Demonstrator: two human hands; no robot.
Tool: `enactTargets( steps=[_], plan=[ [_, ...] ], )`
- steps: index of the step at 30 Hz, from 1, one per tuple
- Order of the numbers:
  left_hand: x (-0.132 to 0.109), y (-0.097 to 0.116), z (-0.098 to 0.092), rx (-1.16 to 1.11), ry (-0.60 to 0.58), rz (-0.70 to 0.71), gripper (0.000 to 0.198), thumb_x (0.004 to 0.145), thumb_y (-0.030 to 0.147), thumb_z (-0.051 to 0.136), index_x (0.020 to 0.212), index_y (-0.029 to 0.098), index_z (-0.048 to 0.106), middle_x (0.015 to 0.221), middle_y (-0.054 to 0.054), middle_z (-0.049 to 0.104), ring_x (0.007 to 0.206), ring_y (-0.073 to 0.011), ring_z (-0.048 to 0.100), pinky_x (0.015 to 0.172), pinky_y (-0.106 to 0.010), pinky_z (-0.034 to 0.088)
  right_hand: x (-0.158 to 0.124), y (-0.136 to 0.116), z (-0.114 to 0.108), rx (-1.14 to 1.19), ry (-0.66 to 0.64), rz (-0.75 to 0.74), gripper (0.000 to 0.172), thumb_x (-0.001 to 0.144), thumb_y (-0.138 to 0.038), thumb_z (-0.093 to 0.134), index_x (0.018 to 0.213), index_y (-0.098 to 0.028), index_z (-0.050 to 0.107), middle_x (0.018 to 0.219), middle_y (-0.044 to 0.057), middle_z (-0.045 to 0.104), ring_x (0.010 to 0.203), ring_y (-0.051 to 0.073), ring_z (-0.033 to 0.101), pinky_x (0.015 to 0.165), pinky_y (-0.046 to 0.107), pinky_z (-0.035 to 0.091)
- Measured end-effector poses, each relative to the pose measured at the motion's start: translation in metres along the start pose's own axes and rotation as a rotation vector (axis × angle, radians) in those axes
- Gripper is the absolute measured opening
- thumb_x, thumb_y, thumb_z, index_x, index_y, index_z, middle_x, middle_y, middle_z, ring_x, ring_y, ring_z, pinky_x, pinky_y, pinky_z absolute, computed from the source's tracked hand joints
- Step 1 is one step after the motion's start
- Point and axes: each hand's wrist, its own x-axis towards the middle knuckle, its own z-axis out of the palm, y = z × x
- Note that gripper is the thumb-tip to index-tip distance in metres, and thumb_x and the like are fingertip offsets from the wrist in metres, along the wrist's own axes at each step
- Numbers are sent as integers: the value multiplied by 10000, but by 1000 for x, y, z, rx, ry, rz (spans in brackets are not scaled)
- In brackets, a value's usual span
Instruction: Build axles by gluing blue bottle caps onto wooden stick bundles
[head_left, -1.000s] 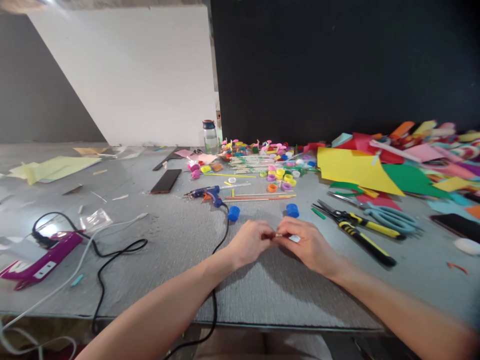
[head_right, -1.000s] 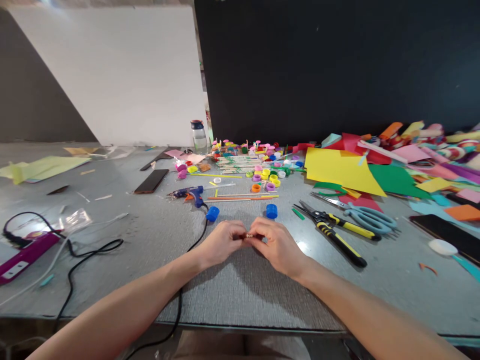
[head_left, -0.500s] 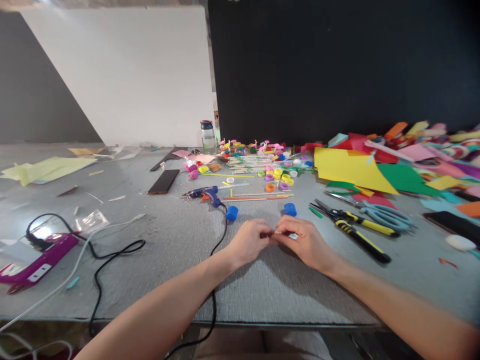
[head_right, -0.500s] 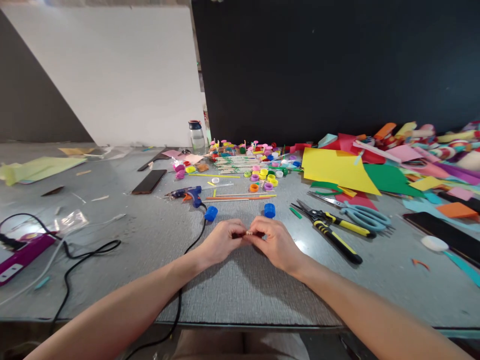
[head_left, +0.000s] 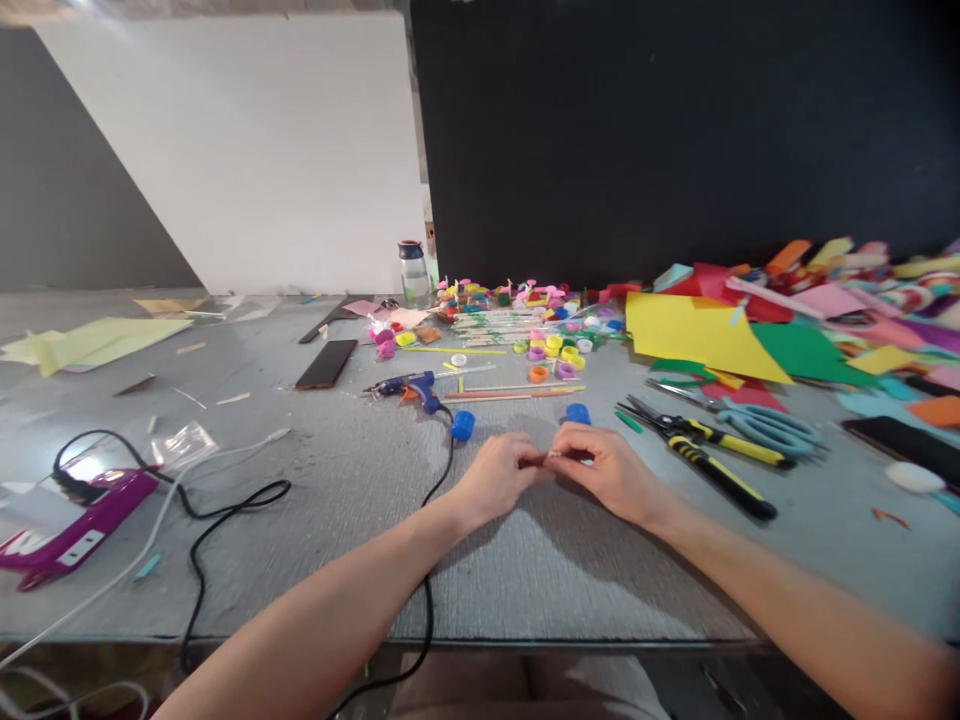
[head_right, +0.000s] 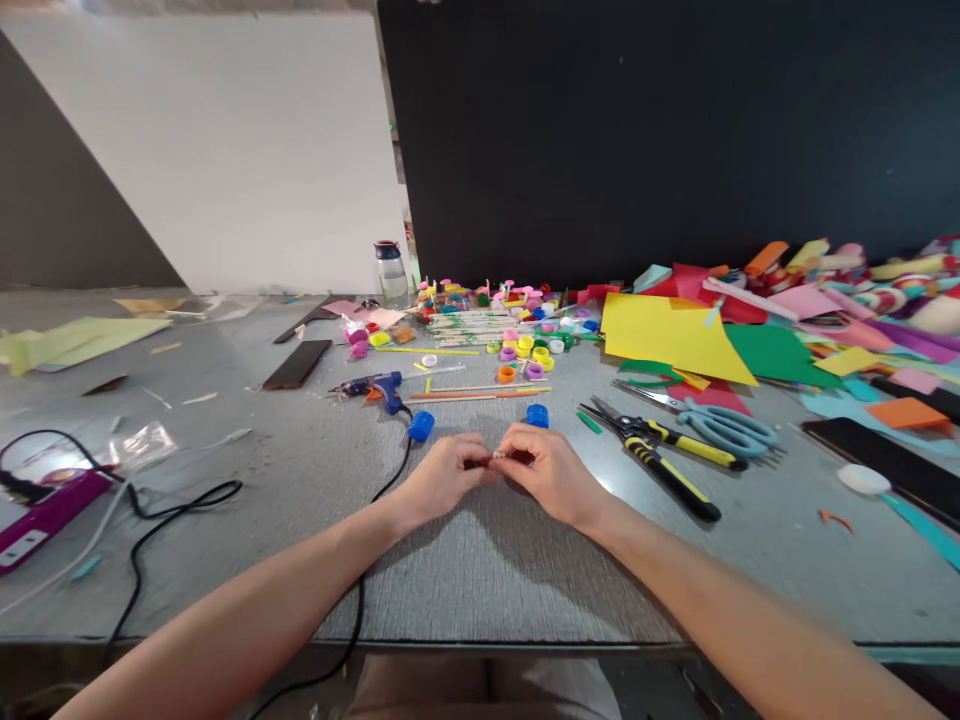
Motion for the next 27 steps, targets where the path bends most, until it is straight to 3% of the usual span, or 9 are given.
enactTargets(
  steps=[8, 13, 19, 27],
  plan=[
    [1, 1, -4, -80, -24, -25, 175, 872, 209, 691, 717, 158, 755, 759, -6, 624, 755, -147, 559, 733, -262, 415, 2, 2, 1, 30, 53, 91, 284, 912, -409, 670, 710, -210, 685, 734, 27, 666, 690, 182, 589, 656, 314, 436],
    [2, 0, -6, -226, -98, -58, 227, 913, 304, 651, 813, 148, 783, 759, -3, 671, 758, -145, 576, 728, -260, 425, 6, 6, -4, 133, 44, 219, 301, 874, -447, 679, 697, -204, 680, 624, 14, 639, 562, 159, 552, 554, 300, 414],
    [3, 1, -5, -350, -135, -130, 225, 884, 296, 647, 827, 128, 785, 745, -21, 701, 743, -147, 597, 745, -272, 457, 8, 6, -4, 266, 51, 289, 364, 815, -518, 724, 657, -198, 649, 563, 4, 599, 527, 148, 548, 555, 303, 440],
    [0, 15, -12, -291, -143, -173, 259, 888, 302, 591, 812, 128, 767, 748, -39, 712, 688, -134, 605, 675, -237, 469, 7, 7, -3, 331, 37, 322, 389, 822, -553, 702, 675, -206, 606, 586, -8, 589, 545, 141, 549, 584, 302, 460]
  ],
)
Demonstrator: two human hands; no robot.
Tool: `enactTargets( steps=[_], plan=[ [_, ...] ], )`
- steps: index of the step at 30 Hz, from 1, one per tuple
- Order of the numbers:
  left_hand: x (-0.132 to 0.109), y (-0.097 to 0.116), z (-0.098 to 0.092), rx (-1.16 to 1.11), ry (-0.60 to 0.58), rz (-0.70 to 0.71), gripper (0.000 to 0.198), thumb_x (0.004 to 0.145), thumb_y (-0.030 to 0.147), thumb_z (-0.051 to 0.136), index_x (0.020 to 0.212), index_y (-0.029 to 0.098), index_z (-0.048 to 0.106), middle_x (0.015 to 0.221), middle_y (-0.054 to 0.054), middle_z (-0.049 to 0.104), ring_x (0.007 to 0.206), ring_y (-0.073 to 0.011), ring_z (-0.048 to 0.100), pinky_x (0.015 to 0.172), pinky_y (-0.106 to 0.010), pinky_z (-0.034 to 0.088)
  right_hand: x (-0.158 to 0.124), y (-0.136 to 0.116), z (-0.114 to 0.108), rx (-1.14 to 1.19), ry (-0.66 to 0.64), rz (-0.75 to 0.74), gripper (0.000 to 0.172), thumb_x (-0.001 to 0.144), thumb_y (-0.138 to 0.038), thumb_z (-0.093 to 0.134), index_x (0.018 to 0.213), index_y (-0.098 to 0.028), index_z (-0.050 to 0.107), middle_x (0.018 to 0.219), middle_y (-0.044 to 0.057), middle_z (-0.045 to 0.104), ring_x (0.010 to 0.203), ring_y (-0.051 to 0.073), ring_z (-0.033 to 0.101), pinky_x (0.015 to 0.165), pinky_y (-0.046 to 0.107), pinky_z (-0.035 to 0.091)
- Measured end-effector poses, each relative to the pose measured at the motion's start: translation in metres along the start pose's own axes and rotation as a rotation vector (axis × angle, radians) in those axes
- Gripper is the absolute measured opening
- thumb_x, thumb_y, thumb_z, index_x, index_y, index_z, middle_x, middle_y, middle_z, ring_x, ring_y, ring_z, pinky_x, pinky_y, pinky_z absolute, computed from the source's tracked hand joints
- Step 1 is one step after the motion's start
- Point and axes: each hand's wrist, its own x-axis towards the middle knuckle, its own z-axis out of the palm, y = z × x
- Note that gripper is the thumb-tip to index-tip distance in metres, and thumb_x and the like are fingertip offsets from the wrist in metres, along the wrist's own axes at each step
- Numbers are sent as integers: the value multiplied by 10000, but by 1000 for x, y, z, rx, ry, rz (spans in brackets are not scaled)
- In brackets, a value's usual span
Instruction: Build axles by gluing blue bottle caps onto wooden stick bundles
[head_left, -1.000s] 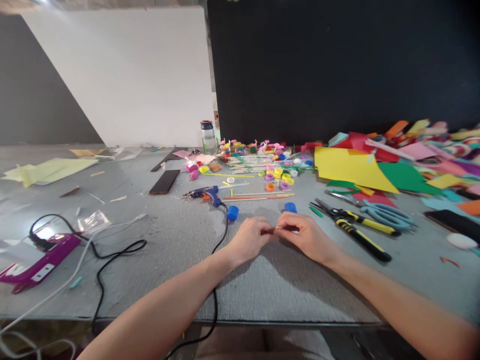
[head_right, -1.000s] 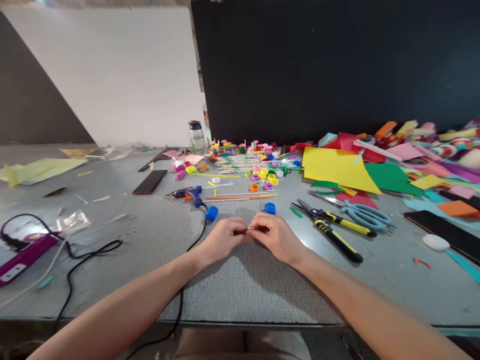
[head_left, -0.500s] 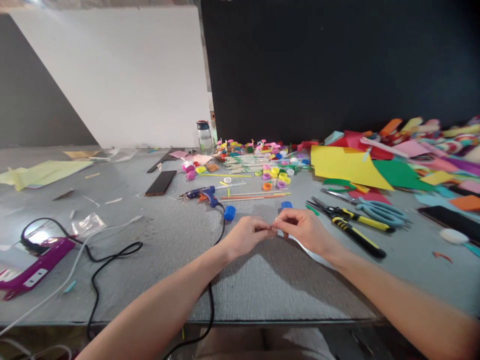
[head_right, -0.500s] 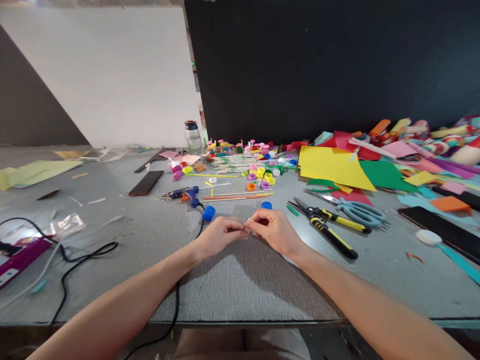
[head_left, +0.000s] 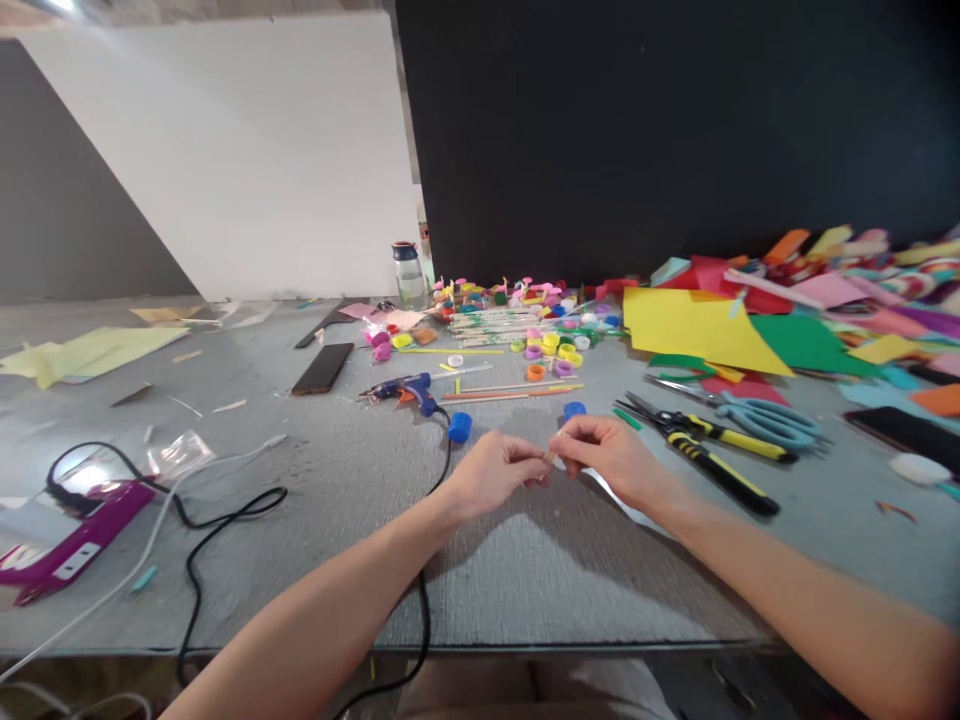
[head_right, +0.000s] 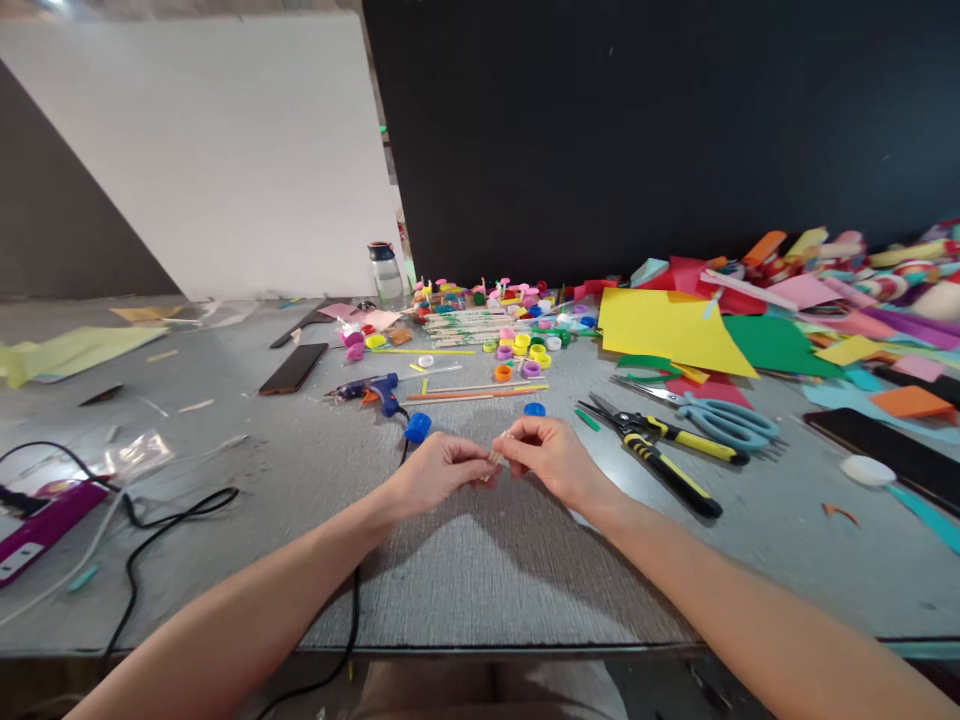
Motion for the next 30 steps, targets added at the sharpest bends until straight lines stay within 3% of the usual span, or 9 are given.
enactTargets(
  steps=[5, 10, 15, 20, 24, 30],
  plan=[
    [-10, 7, -4, 189, 9, 1, 297, 889, 315, 605, 675, 150, 728, 650, -15, 662, 652, -141, 579, 626, -243, 399, -5, -10, -12, -108, -163, -4, 278, 821, -461, 728, 786, -186, 705, 655, 9, 632, 574, 156, 589, 580, 297, 441],
    [-15, 13, -3, 376, 7, 15, 277, 919, 269, 615, 706, 154, 751, 641, -9, 664, 623, -137, 553, 626, -265, 342, -9, -11, -16, -240, -280, -3, 247, 873, -395, 646, 863, -182, 770, 627, 10, 625, 587, 157, 554, 578, 293, 398],
    [-15, 14, 0, 495, 55, 53, 288, 955, 300, 620, 760, 157, 777, 710, -45, 702, 678, -170, 566, 690, -302, 343, -8, -8, -14, -367, -270, -21, 205, 850, -337, 623, 789, -195, 758, 638, 15, 632, 596, 168, 532, 592, 306, 363],
    [-11, 8, -3, 440, 135, 68, 263, 962, 316, 603, 862, 162, 793, 892, -80, 771, 847, -216, 638, 806, -318, 408, -7, -10, -11, -417, -149, -66, 215, 865, -354, 605, 787, -205, 738, 731, 37, 674, 689, 190, 547, 673, 331, 359],
    [-3, -2, -8, 292, 162, 30, 317, 981, 311, 515, 929, 154, 785, 856, -61, 765, 787, -181, 646, 730, -274, 454, -3, -3, -14, -341, -111, 16, 337, 877, -480, 572, 821, -183, 723, 632, 25, 611, 570, 169, 505, 567, 314, 338],
    [-3, -4, -9, 186, 161, -4, 375, 957, 333, 519, 726, 146, 748, 681, -34, 662, 642, -137, 545, 634, -261, 400, 4, 10, -17, -223, -180, 104, 402, 820, -547, 604, 780, -159, 700, 632, 37, 601, 564, 161, 520, 545, 301, 365]
  ],
)
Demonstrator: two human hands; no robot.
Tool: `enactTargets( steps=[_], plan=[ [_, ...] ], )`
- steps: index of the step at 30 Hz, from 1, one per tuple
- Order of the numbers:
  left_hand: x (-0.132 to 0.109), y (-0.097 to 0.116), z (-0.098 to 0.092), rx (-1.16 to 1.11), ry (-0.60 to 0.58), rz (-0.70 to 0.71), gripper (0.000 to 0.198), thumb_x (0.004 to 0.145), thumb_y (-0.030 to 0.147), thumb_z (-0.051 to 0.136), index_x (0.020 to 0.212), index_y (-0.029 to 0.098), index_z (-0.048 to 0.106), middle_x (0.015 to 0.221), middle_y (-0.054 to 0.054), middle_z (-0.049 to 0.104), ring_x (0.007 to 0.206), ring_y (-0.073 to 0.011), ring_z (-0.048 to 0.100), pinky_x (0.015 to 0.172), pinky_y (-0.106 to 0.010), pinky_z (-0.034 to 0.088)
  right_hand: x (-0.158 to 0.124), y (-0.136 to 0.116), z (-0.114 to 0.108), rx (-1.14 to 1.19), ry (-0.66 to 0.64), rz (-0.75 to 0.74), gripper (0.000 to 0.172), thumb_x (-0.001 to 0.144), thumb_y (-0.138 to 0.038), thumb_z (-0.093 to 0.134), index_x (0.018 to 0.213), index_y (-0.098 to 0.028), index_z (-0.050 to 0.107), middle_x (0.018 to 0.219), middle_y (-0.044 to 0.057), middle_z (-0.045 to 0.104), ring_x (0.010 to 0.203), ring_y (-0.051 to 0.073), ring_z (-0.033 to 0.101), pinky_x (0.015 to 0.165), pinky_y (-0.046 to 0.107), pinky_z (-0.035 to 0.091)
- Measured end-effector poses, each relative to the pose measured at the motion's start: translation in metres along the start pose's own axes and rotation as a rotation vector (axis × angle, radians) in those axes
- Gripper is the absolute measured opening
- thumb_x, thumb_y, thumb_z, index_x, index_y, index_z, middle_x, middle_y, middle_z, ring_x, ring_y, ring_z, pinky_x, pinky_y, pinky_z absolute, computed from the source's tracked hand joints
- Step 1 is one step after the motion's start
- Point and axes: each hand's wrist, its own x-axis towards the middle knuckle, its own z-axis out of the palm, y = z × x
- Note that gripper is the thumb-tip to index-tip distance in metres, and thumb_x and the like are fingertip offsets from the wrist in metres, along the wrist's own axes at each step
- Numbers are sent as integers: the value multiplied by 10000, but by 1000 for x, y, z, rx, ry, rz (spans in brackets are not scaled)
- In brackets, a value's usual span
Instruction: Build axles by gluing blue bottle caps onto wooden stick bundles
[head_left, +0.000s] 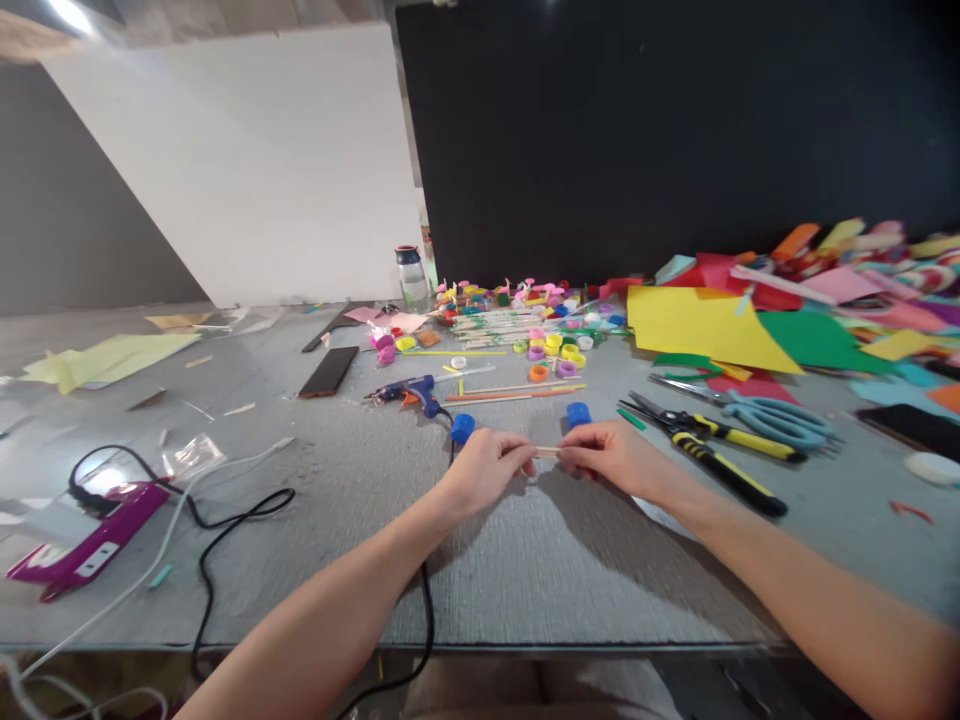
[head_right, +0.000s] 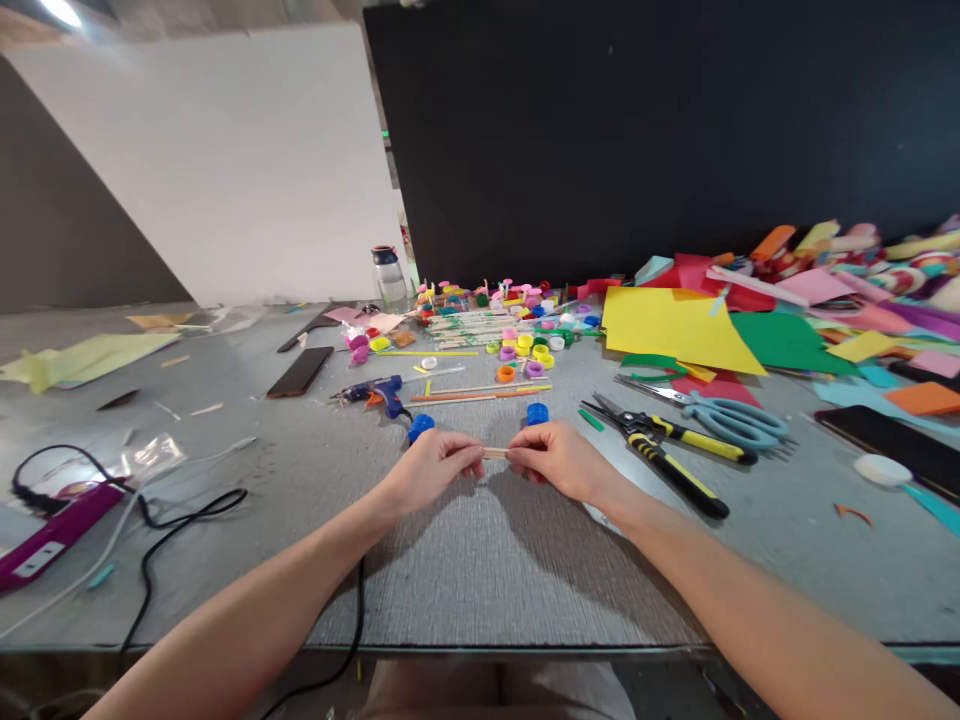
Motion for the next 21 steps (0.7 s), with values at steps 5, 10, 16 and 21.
enactTargets(
  steps=[5, 10, 16, 21],
  plan=[
    [-3, 4, 0, -44, -14, -33, 356, 923, 322, 556, 649, 153, 707, 572, 4, 560, 543, -105, 441, 561, -252, 328, -1, -2, -1, 19, -85, 4, 363, 800, -514, 650, 712, -165, 695, 606, 27, 583, 560, 155, 507, 542, 299, 351],
    [1, 3, 0, -132, 9, -58, 417, 964, 440, 497, 779, 148, 730, 698, -31, 671, 575, -110, 519, 551, -240, 376, -2, -5, -5, 64, -46, 9, 385, 811, -544, 662, 717, -171, 681, 619, 26, 580, 563, 149, 495, 555, 300, 346],
    [-2, 6, 4, -162, 14, -15, 332, 955, 375, 530, 770, 158, 701, 715, -16, 684, 608, -104, 563, 600, -230, 427, -4, -10, -3, 146, -65, 31, 432, 801, -594, 696, 712, -172, 674, 659, 31, 592, 599, 151, 510, 578, 303, 382],
    [-4, 8, 5, -144, 22, -17, 325, 940, 331, 562, 690, 157, 675, 623, 3, 631, 579, -99, 535, 587, -227, 411, -4, -13, -2, 175, -139, 45, 459, 760, -621, 759, 699, -170, 701, 646, 30, 600, 609, 157, 528, 569, 299, 401]
  ],
)
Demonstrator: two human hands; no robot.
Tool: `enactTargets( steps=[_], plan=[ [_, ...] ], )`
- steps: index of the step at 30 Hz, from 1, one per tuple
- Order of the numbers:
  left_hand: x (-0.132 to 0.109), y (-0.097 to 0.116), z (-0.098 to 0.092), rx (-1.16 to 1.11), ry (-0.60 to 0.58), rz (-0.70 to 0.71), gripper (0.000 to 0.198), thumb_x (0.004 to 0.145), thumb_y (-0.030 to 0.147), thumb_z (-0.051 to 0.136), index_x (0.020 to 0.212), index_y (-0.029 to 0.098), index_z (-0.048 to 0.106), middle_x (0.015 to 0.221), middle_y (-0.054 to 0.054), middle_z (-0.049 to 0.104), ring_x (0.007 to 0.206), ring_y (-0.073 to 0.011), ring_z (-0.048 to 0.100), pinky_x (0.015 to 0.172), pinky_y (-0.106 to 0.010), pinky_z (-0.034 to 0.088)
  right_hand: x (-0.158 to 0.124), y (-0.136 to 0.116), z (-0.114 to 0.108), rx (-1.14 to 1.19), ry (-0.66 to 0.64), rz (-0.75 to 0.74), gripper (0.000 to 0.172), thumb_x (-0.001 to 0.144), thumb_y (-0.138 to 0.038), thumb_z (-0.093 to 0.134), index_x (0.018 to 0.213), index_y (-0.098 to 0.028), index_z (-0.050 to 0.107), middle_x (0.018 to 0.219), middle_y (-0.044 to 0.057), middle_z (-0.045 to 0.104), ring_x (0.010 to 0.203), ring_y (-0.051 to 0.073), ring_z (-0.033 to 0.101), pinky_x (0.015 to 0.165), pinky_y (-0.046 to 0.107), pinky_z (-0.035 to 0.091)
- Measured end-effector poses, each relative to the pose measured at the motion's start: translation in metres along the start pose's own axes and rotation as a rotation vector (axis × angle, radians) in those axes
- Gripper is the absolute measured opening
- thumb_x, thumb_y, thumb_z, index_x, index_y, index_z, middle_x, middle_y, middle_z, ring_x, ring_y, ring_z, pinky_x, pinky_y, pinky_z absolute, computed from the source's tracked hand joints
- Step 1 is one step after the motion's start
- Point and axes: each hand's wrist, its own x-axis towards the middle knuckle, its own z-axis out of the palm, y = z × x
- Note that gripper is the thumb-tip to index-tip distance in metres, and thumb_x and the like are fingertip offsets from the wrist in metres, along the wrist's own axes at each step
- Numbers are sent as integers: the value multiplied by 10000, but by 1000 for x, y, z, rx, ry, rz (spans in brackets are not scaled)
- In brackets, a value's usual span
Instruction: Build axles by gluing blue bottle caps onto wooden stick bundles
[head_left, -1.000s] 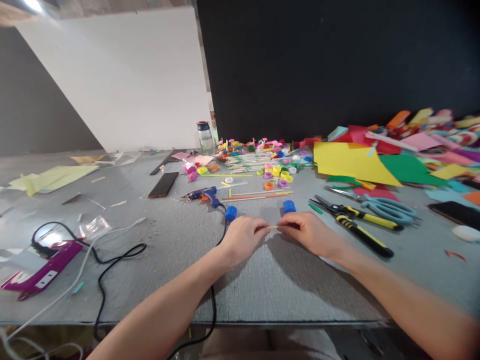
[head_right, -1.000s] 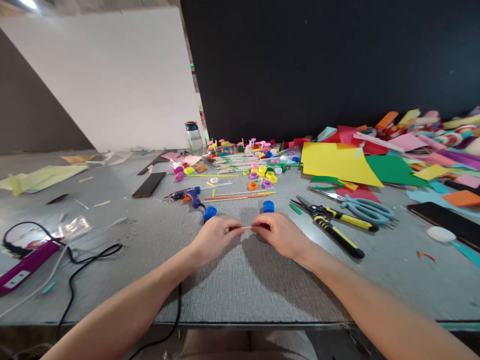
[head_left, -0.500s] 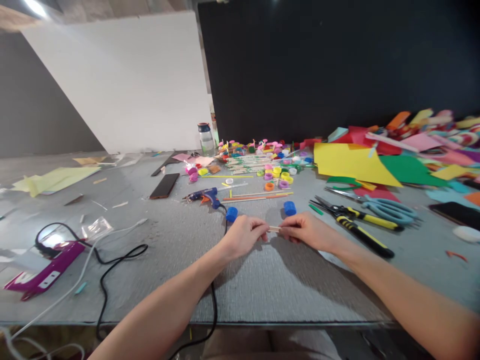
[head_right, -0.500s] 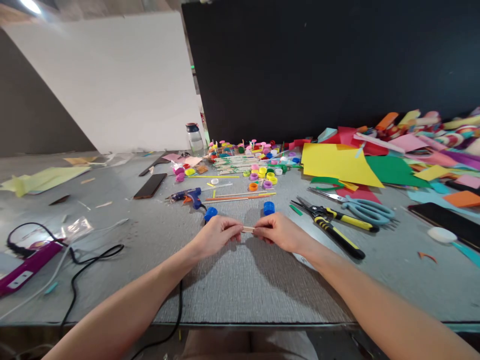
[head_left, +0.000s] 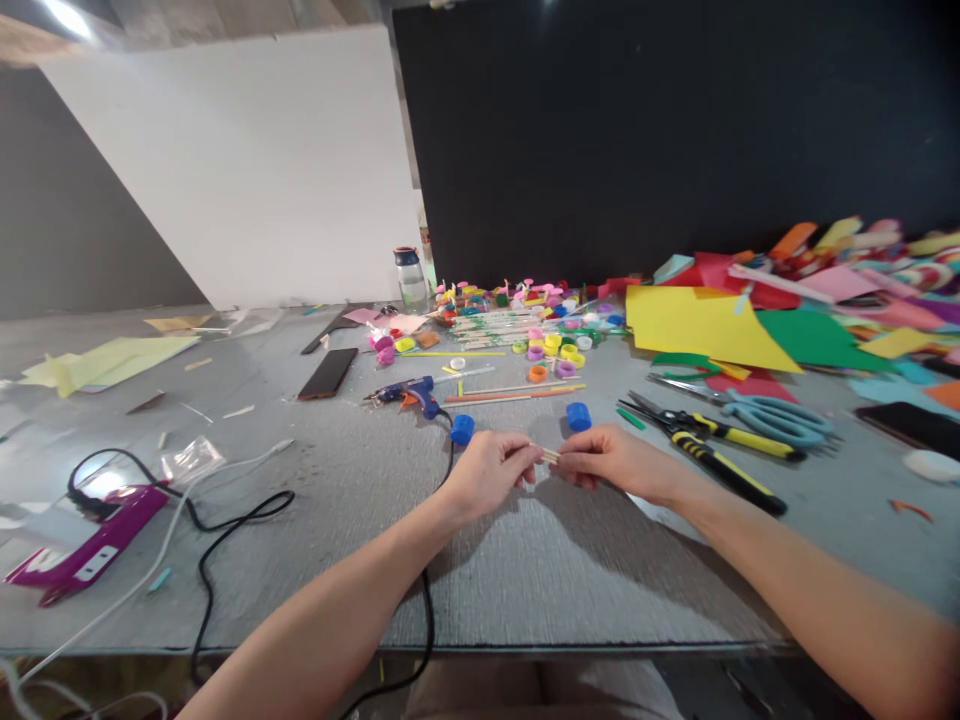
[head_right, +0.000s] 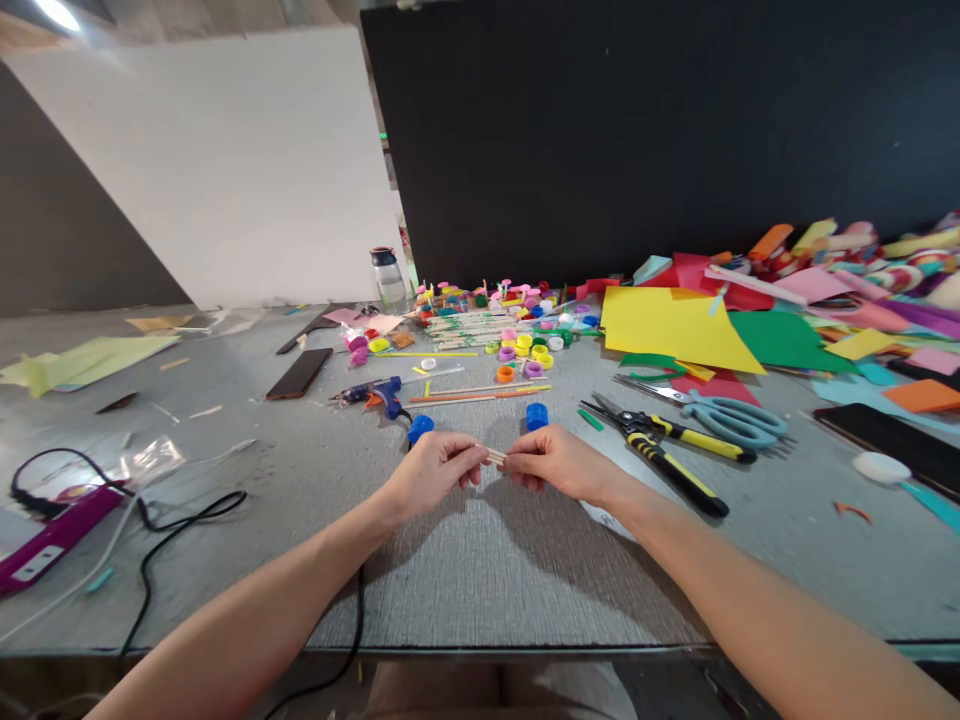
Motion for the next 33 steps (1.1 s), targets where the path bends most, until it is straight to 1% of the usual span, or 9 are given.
enactTargets(
  steps=[2, 6, 8, 12, 16, 26, 29, 31, 33],
  plan=[
    [0, 1, 0, -10, -6, -8, 330, 940, 334, 561, 688, 154, 674, 623, 1, 634, 566, -94, 530, 563, -219, 401, 0, 0, -1, 12, -11, 6, 462, 756, -620, 770, 704, -166, 703, 654, 31, 606, 607, 154, 533, 564, 295, 406],
    [1, -2, 2, -54, 2, -21, 395, 979, 445, 498, 837, 153, 722, 775, -38, 707, 590, -100, 560, 495, -208, 379, 0, 0, -3, 42, -1, 3, 465, 763, -617, 775, 708, -163, 693, 665, 27, 604, 599, 141, 527, 555, 286, 405],
    [1, -4, 2, -59, 13, -24, 422, 984, 476, 495, 860, 149, 732, 777, -48, 704, 598, -102, 559, 483, -204, 370, 0, 1, -4, 47, 1, 6, 468, 760, -616, 782, 702, -161, 688, 657, 24, 597, 594, 138, 523, 553, 285, 406],
    [1, -5, 1, -52, -27, -63, 396, 961, 414, 532, 754, 132, 719, 665, -46, 669, 540, -96, 532, 459, -199, 369, 1, 4, -2, 42, -1, 21, 488, 745, -633, 784, 689, -160, 676, 637, 20, 583, 583, 138, 516, 544, 287, 401],
    [2, 0, -1, -72, -74, -103, 326, 925, 359, 555, 731, 137, 694, 725, -62, 714, 562, -105, 588, 437, -186, 407, 1, 5, -2, 30, -2, 32, 493, 733, -641, 785, 692, -163, 670, 641, 19, 581, 582, 138, 514, 542, 287, 401],
    [2, -1, 3, 18, -61, -79, 329, 965, 322, 499, 787, 133, 702, 768, -64, 743, 561, -107, 615, 444, -191, 450, 2, 8, -8, -67, -2, 0, 488, 803, -649, 707, 713, -171, 667, 678, 40, 626, 596, 152, 560, 549, 287, 434],
    [1, 6, -6, 150, -17, -32, 340, 978, 342, 517, 817, 144, 742, 769, -55, 755, 618, -133, 654, 530, -223, 492, 2, 9, -9, -169, 36, -32, 478, 834, -641, 649, 725, -175, 662, 646, 34, 608, 576, 158, 547, 538, 292, 419],
    [0, 15, -22, 278, 90, 11, 310, 986, 365, 543, 917, 166, 770, 857, -56, 776, 746, -165, 692, 689, -268, 534, 2, 10, -9, -264, 94, -62, 443, 876, -601, 592, 746, -184, 667, 629, 28, 600, 555, 161, 526, 527, 297, 389],
    [-3, 25, -44, 423, 244, 38, 286, 979, 382, 590, 1117, 193, 754, 1084, -80, 778, 1002, -224, 696, 909, -336, 517, 1, 10, -9, -378, 178, -98, 384, 918, -527, 551, 773, -196, 680, 635, 30, 608, 557, 174, 519, 534, 309, 354]
  ],
)
